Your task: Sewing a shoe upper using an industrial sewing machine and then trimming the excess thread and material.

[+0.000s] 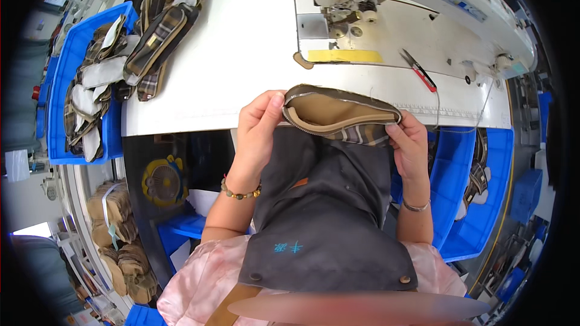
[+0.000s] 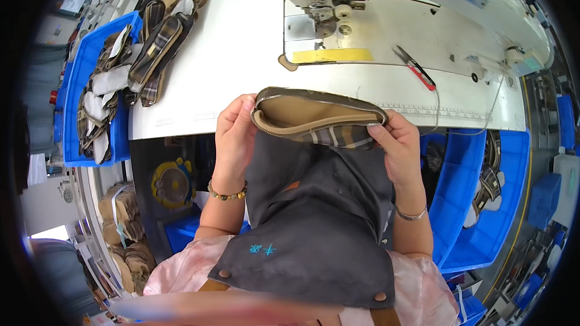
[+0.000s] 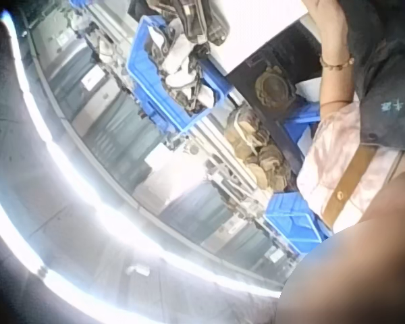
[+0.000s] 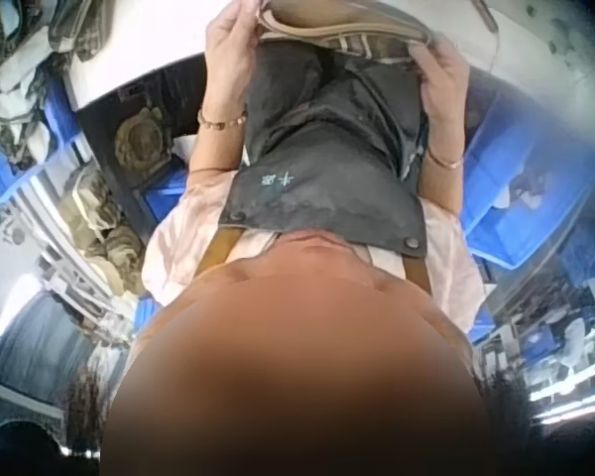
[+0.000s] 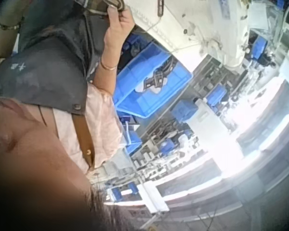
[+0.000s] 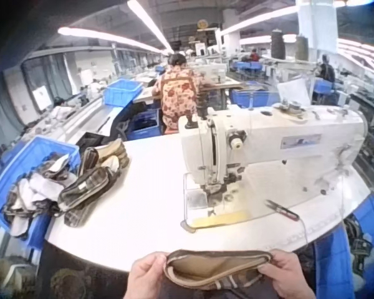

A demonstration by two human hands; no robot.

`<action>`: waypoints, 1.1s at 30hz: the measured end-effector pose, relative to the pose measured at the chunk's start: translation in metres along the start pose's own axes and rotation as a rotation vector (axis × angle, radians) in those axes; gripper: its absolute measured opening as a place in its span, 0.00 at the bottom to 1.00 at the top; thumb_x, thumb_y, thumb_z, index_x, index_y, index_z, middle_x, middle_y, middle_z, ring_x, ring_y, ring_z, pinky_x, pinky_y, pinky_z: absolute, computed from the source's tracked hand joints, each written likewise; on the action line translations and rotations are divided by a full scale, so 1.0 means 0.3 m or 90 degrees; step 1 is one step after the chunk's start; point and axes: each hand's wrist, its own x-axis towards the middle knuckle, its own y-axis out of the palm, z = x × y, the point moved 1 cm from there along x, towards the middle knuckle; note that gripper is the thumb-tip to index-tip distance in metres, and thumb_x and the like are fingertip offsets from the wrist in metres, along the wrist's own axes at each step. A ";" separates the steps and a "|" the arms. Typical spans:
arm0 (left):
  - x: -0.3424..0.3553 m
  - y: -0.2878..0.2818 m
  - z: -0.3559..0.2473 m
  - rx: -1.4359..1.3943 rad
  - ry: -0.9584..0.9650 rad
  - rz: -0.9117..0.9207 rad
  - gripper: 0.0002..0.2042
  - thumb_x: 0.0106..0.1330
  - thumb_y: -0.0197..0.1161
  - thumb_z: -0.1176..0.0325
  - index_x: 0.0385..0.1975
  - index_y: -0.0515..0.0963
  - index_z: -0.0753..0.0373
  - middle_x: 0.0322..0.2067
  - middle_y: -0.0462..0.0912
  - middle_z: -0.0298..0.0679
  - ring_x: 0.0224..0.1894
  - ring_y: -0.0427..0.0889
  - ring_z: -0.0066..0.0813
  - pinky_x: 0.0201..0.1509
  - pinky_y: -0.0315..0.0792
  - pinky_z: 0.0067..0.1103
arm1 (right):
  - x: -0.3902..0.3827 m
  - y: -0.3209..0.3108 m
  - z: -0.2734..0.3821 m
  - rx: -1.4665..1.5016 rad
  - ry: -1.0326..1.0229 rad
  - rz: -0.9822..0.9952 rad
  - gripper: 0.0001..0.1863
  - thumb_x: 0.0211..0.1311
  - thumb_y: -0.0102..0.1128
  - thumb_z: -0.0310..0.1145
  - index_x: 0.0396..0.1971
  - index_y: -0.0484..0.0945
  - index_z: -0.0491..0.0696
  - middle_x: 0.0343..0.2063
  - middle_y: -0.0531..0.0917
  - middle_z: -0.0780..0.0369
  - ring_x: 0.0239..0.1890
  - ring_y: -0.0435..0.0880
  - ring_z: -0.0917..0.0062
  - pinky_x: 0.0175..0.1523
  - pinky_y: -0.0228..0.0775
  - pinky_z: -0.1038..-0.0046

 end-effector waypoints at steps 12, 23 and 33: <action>0.093 -0.045 0.047 0.358 0.084 -0.037 0.09 0.73 0.60 0.68 0.42 0.82 0.66 0.33 0.83 0.32 0.32 0.76 0.12 0.36 0.70 0.11 | -0.231 -0.404 0.055 0.181 -0.358 -0.474 0.13 0.71 0.56 0.31 0.51 0.75 0.44 0.43 0.85 0.62 0.38 0.86 0.78 0.35 0.79 0.78; 0.102 -0.128 0.026 0.402 0.053 0.014 0.05 0.69 0.62 0.75 0.40 0.82 0.69 0.31 0.81 0.31 0.30 0.72 0.12 0.35 0.67 0.12 | -0.188 -0.342 -0.137 0.151 -0.173 -0.568 0.12 0.70 0.60 0.32 0.49 0.77 0.44 0.31 0.83 0.63 0.22 0.77 0.82 0.27 0.68 0.82; 0.207 -0.386 -0.221 0.981 0.411 -0.248 0.15 0.55 0.72 0.72 0.43 0.81 0.61 0.44 0.82 0.43 0.47 0.78 0.46 0.51 0.73 0.35 | 0.107 0.070 -0.039 -0.356 -0.507 -0.063 0.07 0.69 0.56 0.24 0.29 0.71 0.42 0.21 0.72 0.64 0.19 0.65 0.84 0.27 0.59 0.79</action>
